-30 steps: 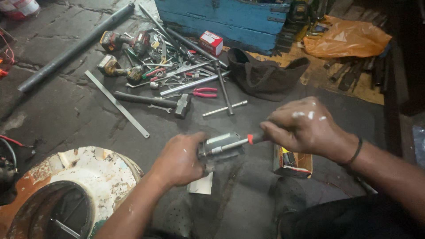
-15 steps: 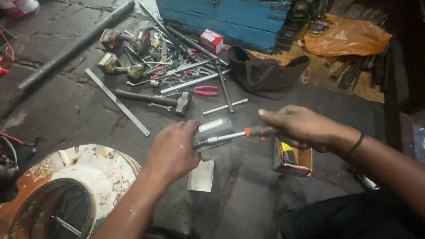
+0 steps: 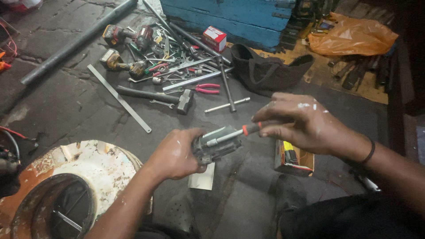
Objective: The person disassembles a small electric motor using a screwdriver, removes the internal rotor, and then reassembles the motor housing. The person uses a screwdriver to remove screws from the motor casing, separates the two halves, and then puts them back together.
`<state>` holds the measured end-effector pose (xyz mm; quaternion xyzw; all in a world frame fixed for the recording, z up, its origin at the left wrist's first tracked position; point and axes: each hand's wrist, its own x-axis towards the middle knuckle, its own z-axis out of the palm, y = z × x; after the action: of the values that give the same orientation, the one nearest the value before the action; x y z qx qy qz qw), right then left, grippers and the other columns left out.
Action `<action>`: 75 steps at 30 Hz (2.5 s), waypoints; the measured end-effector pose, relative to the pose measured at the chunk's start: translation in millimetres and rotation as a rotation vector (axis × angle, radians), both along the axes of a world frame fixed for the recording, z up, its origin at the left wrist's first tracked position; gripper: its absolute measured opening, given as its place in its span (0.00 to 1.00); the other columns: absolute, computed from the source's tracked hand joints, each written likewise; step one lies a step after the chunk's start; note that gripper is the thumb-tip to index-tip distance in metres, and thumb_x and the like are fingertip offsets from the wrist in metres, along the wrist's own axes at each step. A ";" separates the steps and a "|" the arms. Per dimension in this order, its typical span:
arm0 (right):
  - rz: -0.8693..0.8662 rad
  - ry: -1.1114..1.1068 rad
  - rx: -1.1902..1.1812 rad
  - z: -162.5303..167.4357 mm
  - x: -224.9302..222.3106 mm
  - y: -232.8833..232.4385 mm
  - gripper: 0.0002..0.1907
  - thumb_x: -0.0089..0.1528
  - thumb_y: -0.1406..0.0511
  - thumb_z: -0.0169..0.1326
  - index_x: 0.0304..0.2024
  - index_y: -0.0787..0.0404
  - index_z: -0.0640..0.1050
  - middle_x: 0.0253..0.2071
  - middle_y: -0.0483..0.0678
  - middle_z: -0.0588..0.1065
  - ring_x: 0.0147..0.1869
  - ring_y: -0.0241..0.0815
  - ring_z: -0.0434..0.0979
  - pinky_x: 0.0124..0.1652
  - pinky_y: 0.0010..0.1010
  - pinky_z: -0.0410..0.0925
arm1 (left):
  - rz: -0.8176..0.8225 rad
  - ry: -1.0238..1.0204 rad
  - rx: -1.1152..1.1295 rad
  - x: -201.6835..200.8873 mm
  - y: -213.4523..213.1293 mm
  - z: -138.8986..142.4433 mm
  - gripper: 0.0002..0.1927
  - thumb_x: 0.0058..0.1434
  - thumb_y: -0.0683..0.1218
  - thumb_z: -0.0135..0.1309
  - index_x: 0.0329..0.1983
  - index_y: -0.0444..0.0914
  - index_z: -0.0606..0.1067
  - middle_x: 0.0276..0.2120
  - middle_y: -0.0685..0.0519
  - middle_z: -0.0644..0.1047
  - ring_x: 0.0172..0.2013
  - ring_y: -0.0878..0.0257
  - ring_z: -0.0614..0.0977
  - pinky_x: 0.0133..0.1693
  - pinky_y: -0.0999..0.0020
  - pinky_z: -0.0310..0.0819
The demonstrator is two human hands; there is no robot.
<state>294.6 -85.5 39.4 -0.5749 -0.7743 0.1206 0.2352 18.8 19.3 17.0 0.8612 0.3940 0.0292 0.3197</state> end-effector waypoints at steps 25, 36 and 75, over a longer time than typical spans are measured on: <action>-0.092 0.389 -0.272 0.8 2.8 -1.9 0.12 0.63 0.58 0.53 0.42 0.59 0.80 0.32 0.41 0.77 0.39 0.34 0.78 0.37 0.28 0.74 | 0.047 -0.105 0.162 -4.2 0.7 0.0 0.33 0.36 0.41 0.64 0.52 0.40 0.79 0.33 0.37 0.82 0.40 0.41 0.83 0.44 0.52 0.77; -0.350 0.453 -0.359 -14.5 3.6 2.2 0.16 0.66 0.60 0.56 0.54 0.57 0.75 0.39 0.44 0.82 0.34 0.37 0.80 0.30 0.30 0.75 | 0.092 -0.001 0.252 -1.8 -0.7 1.1 0.30 0.38 0.44 0.65 0.49 0.38 0.79 0.36 0.37 0.81 0.42 0.40 0.82 0.47 0.48 0.74; 0.098 0.621 -0.079 -15.5 4.4 -1.4 0.10 0.67 0.64 0.56 0.48 0.63 0.75 0.49 0.51 0.73 0.54 0.39 0.78 0.52 0.34 0.76 | 0.109 -0.066 0.284 -2.7 2.4 -11.1 0.35 0.36 0.42 0.64 0.53 0.35 0.77 0.36 0.35 0.81 0.42 0.39 0.83 0.48 0.49 0.75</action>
<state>299.0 -86.9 23.9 -0.4813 -0.6868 0.3318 0.4318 16.1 21.6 5.9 0.8736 0.4215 0.1303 0.2054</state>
